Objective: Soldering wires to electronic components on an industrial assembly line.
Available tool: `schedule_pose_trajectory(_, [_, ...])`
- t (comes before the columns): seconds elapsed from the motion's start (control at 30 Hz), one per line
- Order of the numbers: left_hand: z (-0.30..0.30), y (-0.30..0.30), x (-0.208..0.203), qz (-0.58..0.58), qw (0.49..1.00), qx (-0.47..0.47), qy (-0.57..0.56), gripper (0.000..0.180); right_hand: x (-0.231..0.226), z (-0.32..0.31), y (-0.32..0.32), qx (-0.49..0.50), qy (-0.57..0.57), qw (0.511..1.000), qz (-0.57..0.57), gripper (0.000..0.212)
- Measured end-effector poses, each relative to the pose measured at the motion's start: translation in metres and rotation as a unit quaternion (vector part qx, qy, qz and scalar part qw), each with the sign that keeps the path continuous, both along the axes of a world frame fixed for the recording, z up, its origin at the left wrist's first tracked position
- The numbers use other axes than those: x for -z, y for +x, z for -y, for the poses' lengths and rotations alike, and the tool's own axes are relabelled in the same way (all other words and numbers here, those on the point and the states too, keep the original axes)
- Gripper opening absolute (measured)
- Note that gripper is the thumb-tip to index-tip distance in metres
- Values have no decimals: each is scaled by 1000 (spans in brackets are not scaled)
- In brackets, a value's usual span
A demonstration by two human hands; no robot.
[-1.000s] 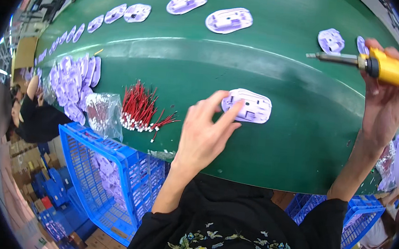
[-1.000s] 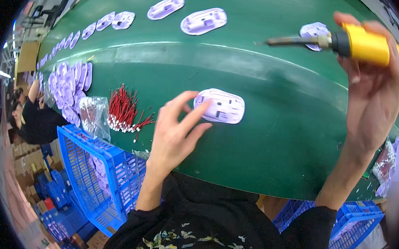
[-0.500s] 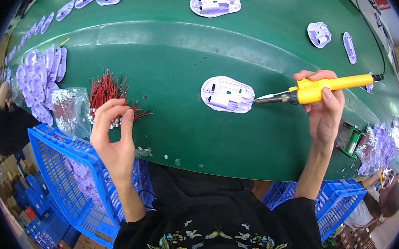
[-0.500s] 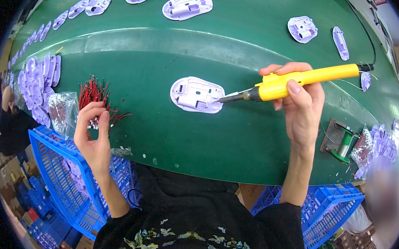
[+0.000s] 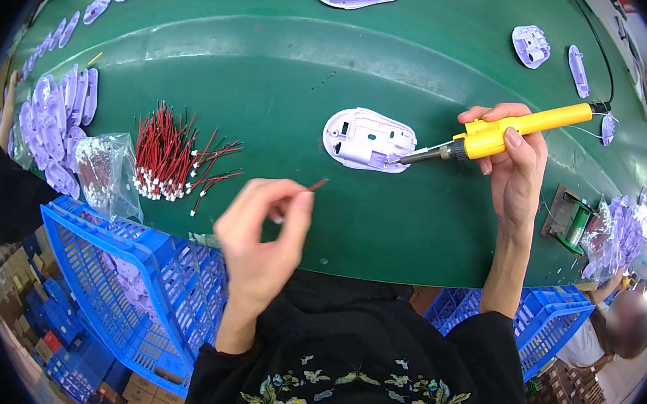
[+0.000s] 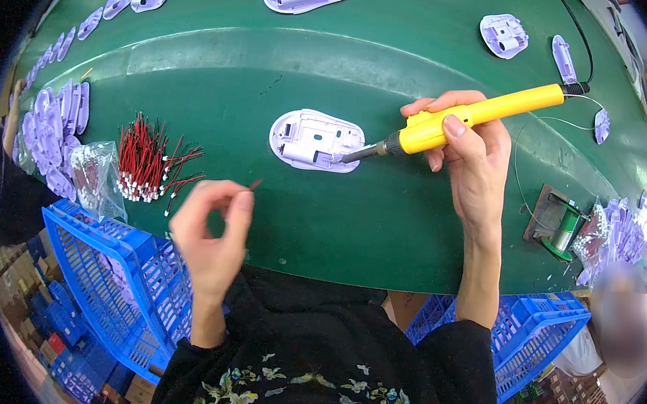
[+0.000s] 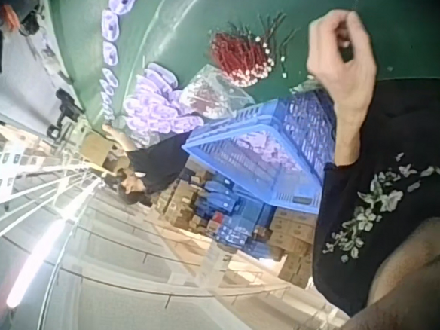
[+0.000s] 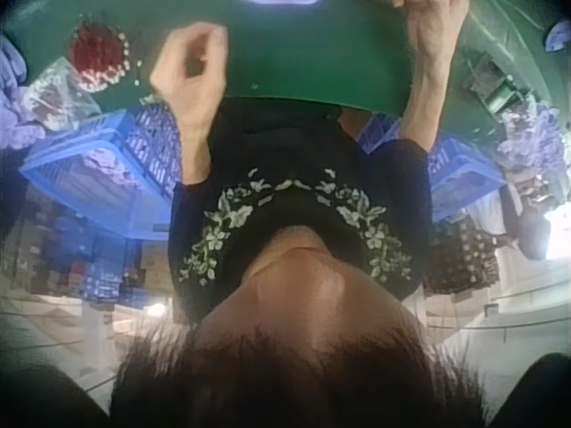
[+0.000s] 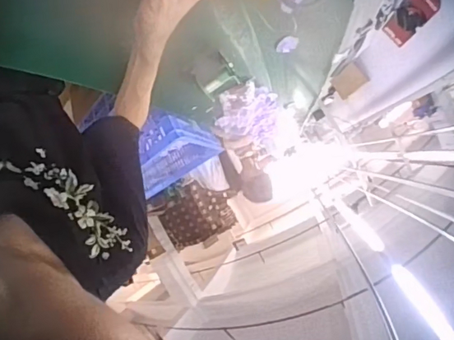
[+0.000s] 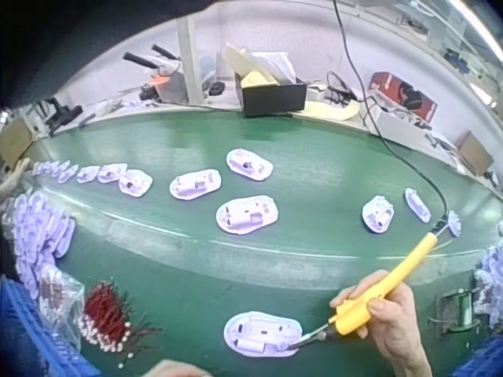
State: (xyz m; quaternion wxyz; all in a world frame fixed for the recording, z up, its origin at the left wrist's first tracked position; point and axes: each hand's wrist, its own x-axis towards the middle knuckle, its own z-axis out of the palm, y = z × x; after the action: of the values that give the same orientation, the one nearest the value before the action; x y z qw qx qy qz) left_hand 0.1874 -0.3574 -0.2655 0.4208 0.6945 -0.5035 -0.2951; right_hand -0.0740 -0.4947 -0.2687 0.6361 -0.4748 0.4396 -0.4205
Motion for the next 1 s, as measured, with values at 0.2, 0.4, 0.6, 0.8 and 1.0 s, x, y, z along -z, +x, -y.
schedule_pose_trajectory(0.2, [11,-33,25,24,997,31,-68,10,1,1,4,0,-2,1000,-6,28])
schedule_pose_trajectory(0.4, [15,-39,28,32,997,43,-61,9,-2,-2,6,12,-9,1000,-11,28])
schedule_pose_trajectory(0.6, [13,-51,35,83,995,-11,-52,10,-2,-3,8,15,-10,1000,-15,28])
schedule_pose_trajectory(0.8, [15,-61,38,147,987,-49,-37,15,-1,-3,6,22,-16,999,-25,27])
schedule_pose_trajectory(1.0, [15,-62,41,177,982,-51,-36,16,-2,-3,5,19,-20,999,-25,27])
